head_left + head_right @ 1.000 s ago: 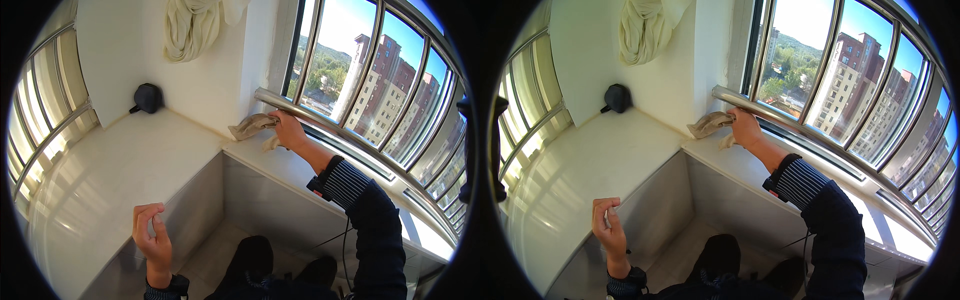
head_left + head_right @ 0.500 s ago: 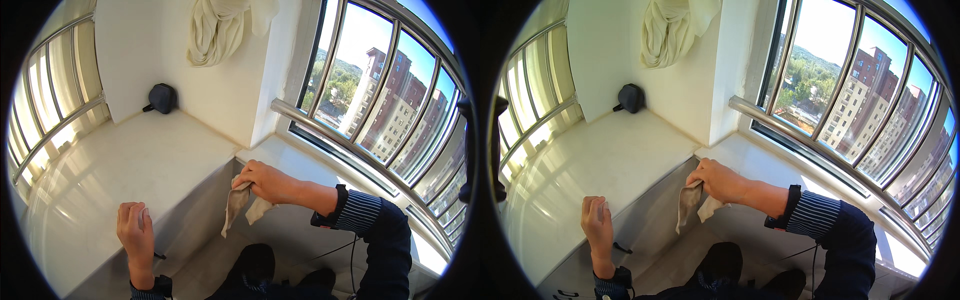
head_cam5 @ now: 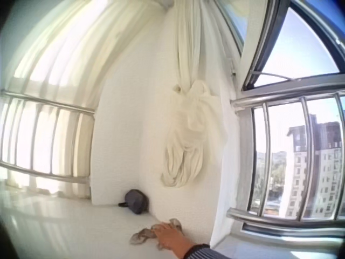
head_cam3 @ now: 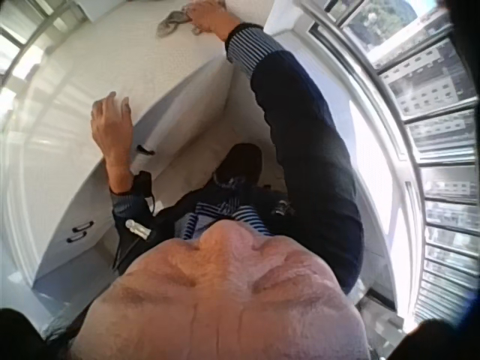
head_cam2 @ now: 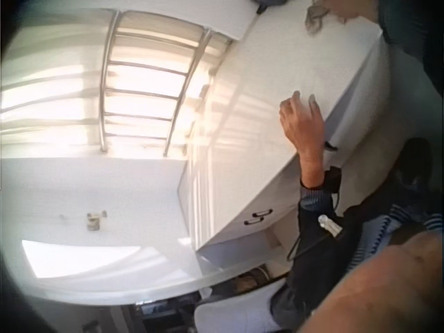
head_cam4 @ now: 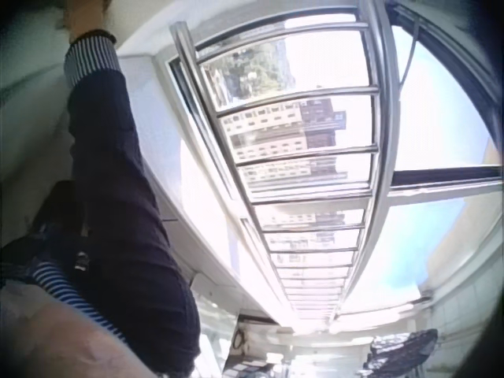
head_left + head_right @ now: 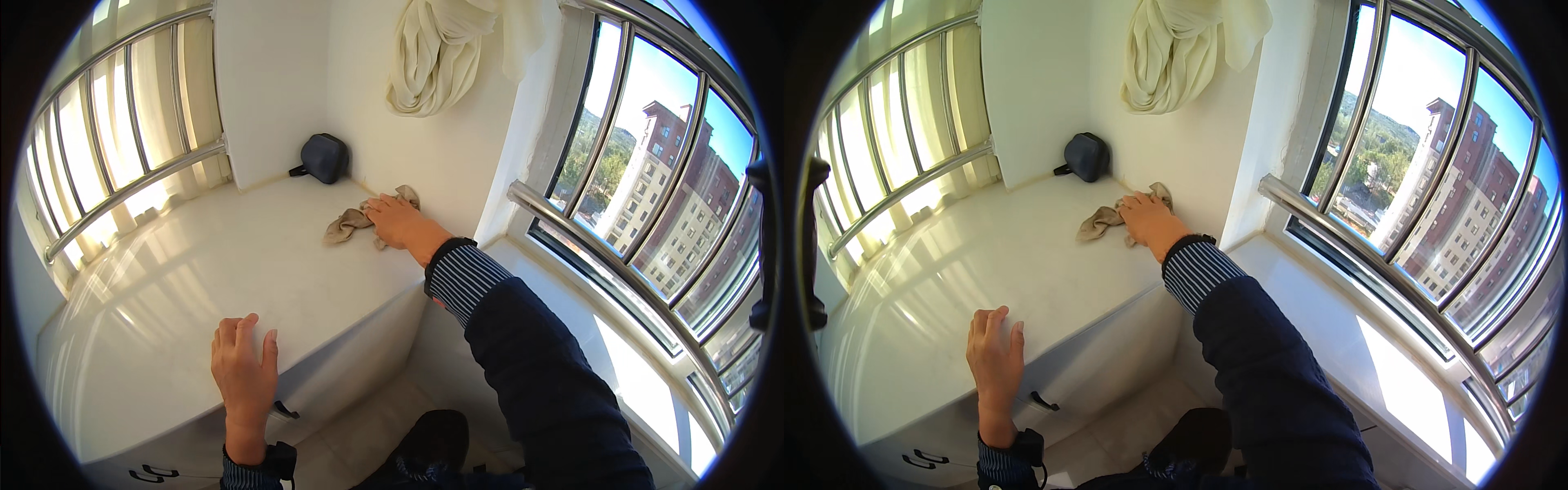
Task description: The person wipes the metal window frame and glass panes with a cloth, moving along the balcony window and cleaning multiple sections. The person also wipes the window sill and the interior frame of an open window.
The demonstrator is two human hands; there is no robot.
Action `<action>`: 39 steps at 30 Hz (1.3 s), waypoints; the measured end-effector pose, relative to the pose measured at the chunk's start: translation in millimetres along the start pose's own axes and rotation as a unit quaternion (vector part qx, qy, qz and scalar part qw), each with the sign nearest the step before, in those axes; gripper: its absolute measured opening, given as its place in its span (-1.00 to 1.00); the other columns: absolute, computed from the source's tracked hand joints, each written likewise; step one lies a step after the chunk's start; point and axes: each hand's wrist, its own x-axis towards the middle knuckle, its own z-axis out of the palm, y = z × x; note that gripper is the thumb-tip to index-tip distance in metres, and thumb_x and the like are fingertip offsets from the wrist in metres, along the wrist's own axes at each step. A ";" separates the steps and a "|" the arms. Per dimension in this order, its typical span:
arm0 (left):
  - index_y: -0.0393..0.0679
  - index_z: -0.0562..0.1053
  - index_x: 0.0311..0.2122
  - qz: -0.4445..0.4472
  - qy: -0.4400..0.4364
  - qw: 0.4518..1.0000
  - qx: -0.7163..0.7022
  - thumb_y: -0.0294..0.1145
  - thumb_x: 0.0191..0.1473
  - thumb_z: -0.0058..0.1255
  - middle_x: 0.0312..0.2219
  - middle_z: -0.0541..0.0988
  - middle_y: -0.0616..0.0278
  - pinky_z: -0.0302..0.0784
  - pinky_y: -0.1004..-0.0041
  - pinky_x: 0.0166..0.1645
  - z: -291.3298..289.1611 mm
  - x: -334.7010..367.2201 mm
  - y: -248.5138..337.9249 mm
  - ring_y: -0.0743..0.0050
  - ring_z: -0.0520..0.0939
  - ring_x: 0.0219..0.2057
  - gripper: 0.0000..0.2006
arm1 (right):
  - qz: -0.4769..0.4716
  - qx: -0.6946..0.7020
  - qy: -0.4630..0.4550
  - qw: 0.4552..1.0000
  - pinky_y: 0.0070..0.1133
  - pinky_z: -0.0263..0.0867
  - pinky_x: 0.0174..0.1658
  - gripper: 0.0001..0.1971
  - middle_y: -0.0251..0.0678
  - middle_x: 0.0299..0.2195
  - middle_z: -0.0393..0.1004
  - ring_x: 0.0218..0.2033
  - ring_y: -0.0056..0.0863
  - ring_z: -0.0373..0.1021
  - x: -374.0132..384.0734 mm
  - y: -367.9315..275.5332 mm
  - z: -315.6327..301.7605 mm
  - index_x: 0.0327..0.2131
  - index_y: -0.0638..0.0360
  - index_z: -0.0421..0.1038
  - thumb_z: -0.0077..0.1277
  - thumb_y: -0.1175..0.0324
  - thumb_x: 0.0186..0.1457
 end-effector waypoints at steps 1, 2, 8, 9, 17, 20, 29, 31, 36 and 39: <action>-0.25 0.47 -0.11 0.002 0.001 1.000 -0.001 -0.47 0.04 0.19 -0.23 0.49 0.08 0.46 0.19 -0.12 -0.2 -0.3 -0.3 0.03 0.53 -0.20 -0.71 | 0.013 -0.004 0.006 1.000 -0.24 0.22 0.19 -0.58 -0.25 0.13 0.34 0.12 -0.19 0.30 -5.1 -2.0 7.4 0.08 0.05 0.34 0.08 0.45 0.11; -0.24 0.47 -0.11 0.002 0.000 1.000 -0.004 -0.47 0.04 0.19 -0.23 0.49 0.08 0.46 0.19 -0.12 -0.6 -1.4 -0.2 0.03 0.53 -0.20 -0.71 | 0.042 -0.009 -0.032 0.999 -0.24 0.21 0.19 -0.54 -0.24 0.15 0.33 0.14 -0.18 0.29 -11.0 -3.4 9.1 0.10 0.06 0.31 0.11 0.42 0.11; -0.24 0.48 -0.13 0.001 0.007 1.000 -0.004 -0.46 0.04 0.18 -0.25 0.51 0.09 0.46 0.20 -0.13 -1.5 -2.3 -0.6 0.06 0.54 -0.22 -0.74 | 0.120 -0.038 -0.194 0.973 -0.29 0.27 0.11 -0.59 -0.21 0.01 0.37 0.04 -0.09 0.32 -80.8 -20.1 -74.9 0.00 0.05 0.31 0.12 0.47 0.04; -0.23 0.48 -0.14 0.004 0.009 1.000 0.001 -0.46 0.04 0.19 -0.25 0.51 0.10 0.45 0.20 -0.14 -1.1 -2.2 -0.4 0.07 0.54 -0.22 -0.74 | 0.109 0.010 -0.187 0.976 -0.26 0.29 0.07 -0.58 -0.19 -0.03 0.38 0.03 -0.11 0.32 -98.9 -22.5 -97.0 -0.02 0.05 0.32 0.13 0.51 0.01; -0.21 0.49 -0.15 0.030 0.020 0.999 0.041 -0.48 0.01 0.20 -0.25 0.51 0.13 0.44 0.24 -0.17 5.5 -4.4 5.8 0.11 0.54 -0.25 -0.74 | 0.234 0.265 -0.099 0.930 -0.36 0.33 -0.03 -0.72 -0.15 -0.21 0.43 -0.07 -0.17 0.37 -222.3 1.6 -205.9 -0.18 0.11 0.36 -0.05 0.66 0.01; -0.21 0.48 -0.15 0.035 0.023 0.998 0.046 -0.48 0.02 0.20 -0.25 0.51 0.14 0.45 0.24 -0.17 6.2 -4.3 6.6 0.11 0.54 -0.25 -0.74 | 0.391 0.232 -0.043 0.890 -0.43 0.33 -0.03 -0.81 -0.17 -0.12 0.43 -0.10 -0.23 0.42 -226.0 47.2 -187.3 -0.16 0.16 0.36 0.00 0.52 0.13; -0.21 0.48 -0.17 0.040 0.007 0.998 0.049 -0.49 0.04 0.18 -0.25 0.49 0.14 0.47 0.23 -0.15 5.5 -3.9 9.4 0.11 0.54 -0.22 -0.77 | 0.298 0.060 -0.079 0.950 -0.21 0.26 0.11 -0.62 0.08 -0.05 0.31 0.05 0.10 0.27 -178.6 47.7 -90.9 -0.08 0.25 0.32 0.08 0.55 -0.04; -0.21 0.48 -0.17 0.045 0.011 0.997 0.054 -0.49 0.05 0.17 -0.25 0.48 0.13 0.46 0.23 -0.14 6.7 -3.3 10.2 0.11 0.54 -0.21 -0.78 | 0.231 0.087 -0.079 0.966 -0.21 0.28 0.06 -0.63 0.02 -0.09 0.32 0.01 0.07 0.29 -175.6 21.0 -104.6 -0.10 0.21 0.31 0.07 0.59 -0.04; -0.20 0.48 -0.18 0.038 0.002 0.997 0.067 -0.46 0.07 0.15 -0.25 0.46 0.14 0.46 0.22 -0.14 7.4 -4.1 12.1 0.12 0.53 -0.20 -0.80 | 0.003 0.422 -0.084 0.902 -0.32 0.29 -0.05 -0.65 -0.11 -0.14 0.33 -0.11 -0.03 0.32 -171.5 -72.5 -143.3 -0.16 0.15 0.23 0.00 0.66 -0.05; -0.20 0.49 -0.18 0.031 0.003 0.998 0.058 -0.45 0.09 0.13 -0.25 0.47 0.14 0.45 0.21 -0.12 6.3 -5.6 11.7 0.12 0.52 -0.20 -0.82 | 0.012 0.424 -0.055 0.904 -0.33 0.29 -0.07 -0.64 -0.09 -0.17 0.34 -0.10 -0.03 0.33 -167.4 -83.6 -160.9 -0.15 0.16 0.22 0.00 0.66 -0.06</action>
